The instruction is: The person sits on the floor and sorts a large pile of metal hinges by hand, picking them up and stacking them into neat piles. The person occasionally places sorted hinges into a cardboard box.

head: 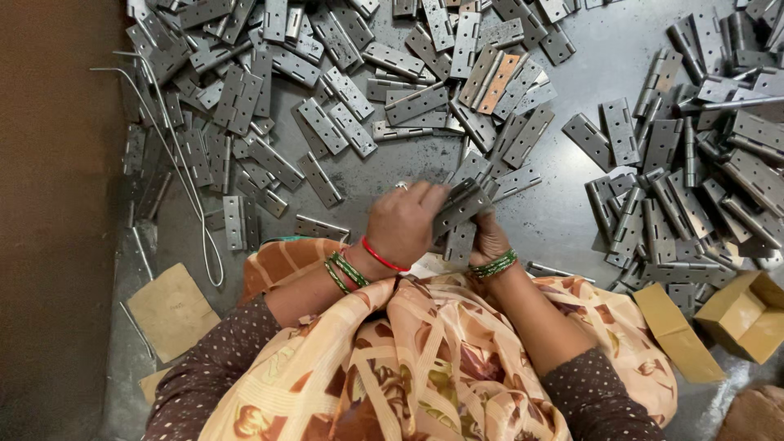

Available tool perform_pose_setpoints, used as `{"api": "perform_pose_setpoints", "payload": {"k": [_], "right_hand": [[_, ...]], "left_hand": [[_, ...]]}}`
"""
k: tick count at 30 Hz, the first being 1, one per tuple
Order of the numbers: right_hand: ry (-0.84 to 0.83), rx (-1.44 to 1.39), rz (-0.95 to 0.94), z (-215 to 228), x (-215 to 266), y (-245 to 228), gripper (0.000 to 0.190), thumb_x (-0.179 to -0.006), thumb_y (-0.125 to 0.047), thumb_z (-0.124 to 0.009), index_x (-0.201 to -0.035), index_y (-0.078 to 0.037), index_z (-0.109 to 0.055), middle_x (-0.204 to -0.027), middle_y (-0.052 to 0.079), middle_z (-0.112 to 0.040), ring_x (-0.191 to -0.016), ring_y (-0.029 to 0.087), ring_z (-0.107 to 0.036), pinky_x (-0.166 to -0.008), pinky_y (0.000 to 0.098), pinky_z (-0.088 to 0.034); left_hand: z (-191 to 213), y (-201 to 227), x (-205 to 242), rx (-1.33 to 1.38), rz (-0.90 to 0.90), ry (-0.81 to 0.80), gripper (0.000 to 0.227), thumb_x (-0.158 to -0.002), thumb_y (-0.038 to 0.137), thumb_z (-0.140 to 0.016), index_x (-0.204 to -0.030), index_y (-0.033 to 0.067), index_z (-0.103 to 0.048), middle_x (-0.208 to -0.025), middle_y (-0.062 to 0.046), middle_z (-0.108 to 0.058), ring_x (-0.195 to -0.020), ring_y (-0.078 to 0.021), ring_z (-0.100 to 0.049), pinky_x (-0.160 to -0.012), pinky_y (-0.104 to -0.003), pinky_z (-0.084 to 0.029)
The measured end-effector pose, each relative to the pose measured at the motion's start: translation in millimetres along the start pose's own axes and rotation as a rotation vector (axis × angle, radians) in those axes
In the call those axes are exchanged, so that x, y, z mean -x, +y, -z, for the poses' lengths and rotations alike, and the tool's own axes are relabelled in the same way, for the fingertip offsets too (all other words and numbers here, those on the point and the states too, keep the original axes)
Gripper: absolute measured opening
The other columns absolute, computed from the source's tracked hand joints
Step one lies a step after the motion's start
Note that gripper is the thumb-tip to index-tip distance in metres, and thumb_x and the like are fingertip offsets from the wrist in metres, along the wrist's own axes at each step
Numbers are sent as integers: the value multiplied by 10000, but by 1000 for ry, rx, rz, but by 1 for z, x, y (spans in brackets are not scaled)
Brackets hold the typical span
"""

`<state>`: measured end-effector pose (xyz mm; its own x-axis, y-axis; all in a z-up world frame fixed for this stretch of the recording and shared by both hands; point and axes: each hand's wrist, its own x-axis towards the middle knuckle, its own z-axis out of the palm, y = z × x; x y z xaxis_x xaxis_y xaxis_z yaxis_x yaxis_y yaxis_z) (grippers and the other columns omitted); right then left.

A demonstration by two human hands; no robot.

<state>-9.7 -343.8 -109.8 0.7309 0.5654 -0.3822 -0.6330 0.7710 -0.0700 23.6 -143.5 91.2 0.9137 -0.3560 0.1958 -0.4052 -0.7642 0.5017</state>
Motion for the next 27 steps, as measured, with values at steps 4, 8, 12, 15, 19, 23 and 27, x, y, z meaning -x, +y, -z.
{"api": "perform_pose_setpoints", "payload": {"k": [4, 8, 12, 15, 19, 23, 27], "right_hand": [[148, 90, 148, 16, -3, 8, 754, -810, -466, -860, -1392, -73, -587, -1376, 80, -645, -1299, 250, -600, -1159, 457, -470], [61, -95, 32, 16, -3, 8, 714, -766, -446, -859, -1345, -126, -590, -1314, 43, -667, -1262, 233, -616, -1134, 430, -504], [126, -34, 122, 2, 1, -2, 780, -728, -457, -877, -1348, -83, -588, -1309, 78, -672, -1250, 254, -617, -1125, 432, -499], [61, -112, 67, -9, -3, -6, 807, -708, -472, -885, -1339, -57, -601, -1305, 101, -685, -1233, 270, -632, -1108, 452, -507], [44, -148, 121, -9, -2, -15, 767, -728, -472, -892, -1348, -105, -627, -1322, 52, -688, -1253, 247, -645, -1138, 442, -521], [22, -147, 149, -1, 3, -24, 716, -717, -485, -894, -1289, -125, -657, -1265, 48, -715, -1178, 261, -679, -1047, 455, -565], [58, -165, 152, 4, 4, -29, 699, -740, -505, -892, -1279, -121, -667, -1226, 62, -726, -1119, 262, -698, -982, 449, -591]], "left_hand": [[3, 13, -1, -319, -284, 41, 318, -915, 137, -615, -1204, 12, -656, -941, -49, -631, -823, -207, -643, -667, -340, -506], [7, 14, -4, -340, -375, -45, 416, -918, 163, -614, -1290, -19, -646, -1049, -74, -631, -915, -214, -634, -697, -323, -498], [2, 18, -5, -208, -317, -42, 496, -852, 157, -607, -1327, 12, -614, -1207, -97, -634, -1092, -257, -627, -821, -392, -509], [1, 13, -3, -55, -245, -89, 465, -880, 146, -630, -1341, 81, -618, -1264, -102, -627, -1185, -298, -617, -914, -443, -521], [0, -37, -10, 180, -1, -101, 394, -953, 91, -623, -1338, 171, -654, -1334, -170, -628, -1099, -351, -663, -905, -463, -562], [4, -172, -25, -348, 9, -76, 438, -881, -19, -572, -1270, 147, -686, -1320, -137, -660, -1207, -334, -645, -963, -437, -557], [4, -272, -12, -545, -48, -203, 429, -906, 63, -584, -1319, 146, -664, -1354, -100, -643, -1297, -298, -570, -1025, -462, -462]]}}
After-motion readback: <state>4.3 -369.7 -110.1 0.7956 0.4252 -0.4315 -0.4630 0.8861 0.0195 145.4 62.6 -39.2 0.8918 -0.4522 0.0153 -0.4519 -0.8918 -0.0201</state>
